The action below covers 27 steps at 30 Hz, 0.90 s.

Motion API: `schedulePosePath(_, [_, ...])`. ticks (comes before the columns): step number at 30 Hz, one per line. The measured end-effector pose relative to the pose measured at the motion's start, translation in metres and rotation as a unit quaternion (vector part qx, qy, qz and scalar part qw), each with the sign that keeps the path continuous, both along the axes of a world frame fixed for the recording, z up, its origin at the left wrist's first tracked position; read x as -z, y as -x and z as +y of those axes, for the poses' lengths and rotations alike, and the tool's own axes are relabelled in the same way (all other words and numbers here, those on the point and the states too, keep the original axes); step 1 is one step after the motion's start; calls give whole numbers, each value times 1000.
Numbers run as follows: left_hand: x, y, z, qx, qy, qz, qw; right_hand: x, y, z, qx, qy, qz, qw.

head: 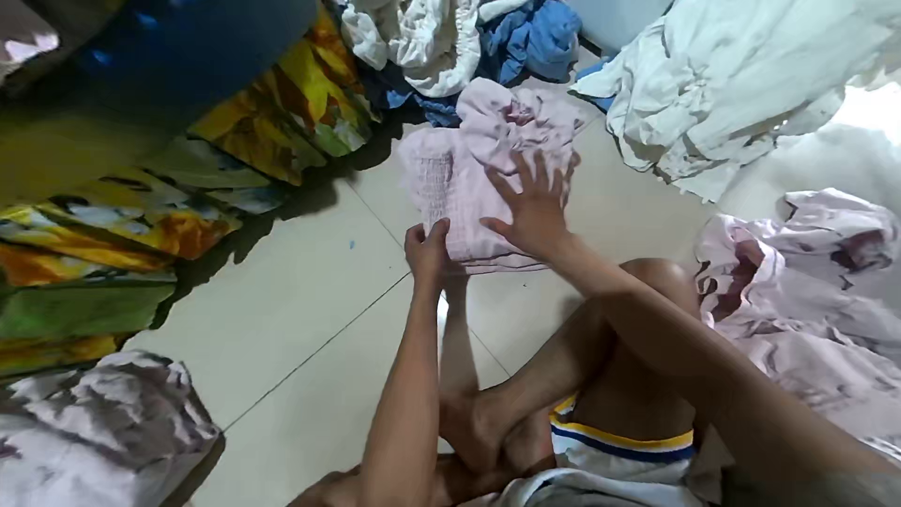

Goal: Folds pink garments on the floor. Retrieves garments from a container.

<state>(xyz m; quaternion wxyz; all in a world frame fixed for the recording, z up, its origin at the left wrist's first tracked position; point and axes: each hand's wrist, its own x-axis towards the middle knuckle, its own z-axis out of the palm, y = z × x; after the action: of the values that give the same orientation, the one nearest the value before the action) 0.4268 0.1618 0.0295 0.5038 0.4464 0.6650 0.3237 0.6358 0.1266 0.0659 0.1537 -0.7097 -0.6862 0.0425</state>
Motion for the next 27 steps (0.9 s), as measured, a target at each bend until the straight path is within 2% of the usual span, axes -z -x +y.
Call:
schedulePosePath(2, [3,-4,-18,26,-6,105,994,25,-7,22,14,89,7,996])
schedulePosePath(3, [13,-9,-24,24,12,98,995,32,-11,29,19,98,14,995])
schedulePosePath(6, [28,-27,-22,25,46,19,998,32,-24,46,19,83,35,996])
schedulePosePath(9, [28,-69,0,56,42,-83,994,-1,-58,53,42,79,69,994])
schedulePosePath(11, [25,-87,15,79,31,-156,984,-34,-81,44,48,44,102,993])
schedulePosePath(14, [33,-88,26,84,-13,-218,972,-64,-146,-9,93,-12,108,990])
schedulePosePath(16, [34,-64,16,78,0,-208,975,-63,-216,-62,202,2,73,977])
schedulePosePath(18, [40,-31,-6,42,12,-210,977,-46,-293,-127,345,61,15,936])
schedulePosePath(20, [48,9,-31,16,29,-242,970,-13,-349,-204,444,160,-2,882])
schedulePosePath(22, [53,49,-50,17,45,-274,960,14,-375,-260,508,231,52,828])
schedulePosePath(23, [53,65,-58,9,49,-280,959,16,-379,-270,547,236,93,798])
schedulePosePath(24, [51,77,-63,-4,51,-274,960,13,-379,-271,582,188,142,778])
schedulePosePath(26, [37,91,-69,-24,41,-237,970,-5,-375,-249,616,-13,207,760])
schedulePosePath(27, [24,93,-69,-19,29,-218,975,-22,-368,-230,601,-119,218,759])
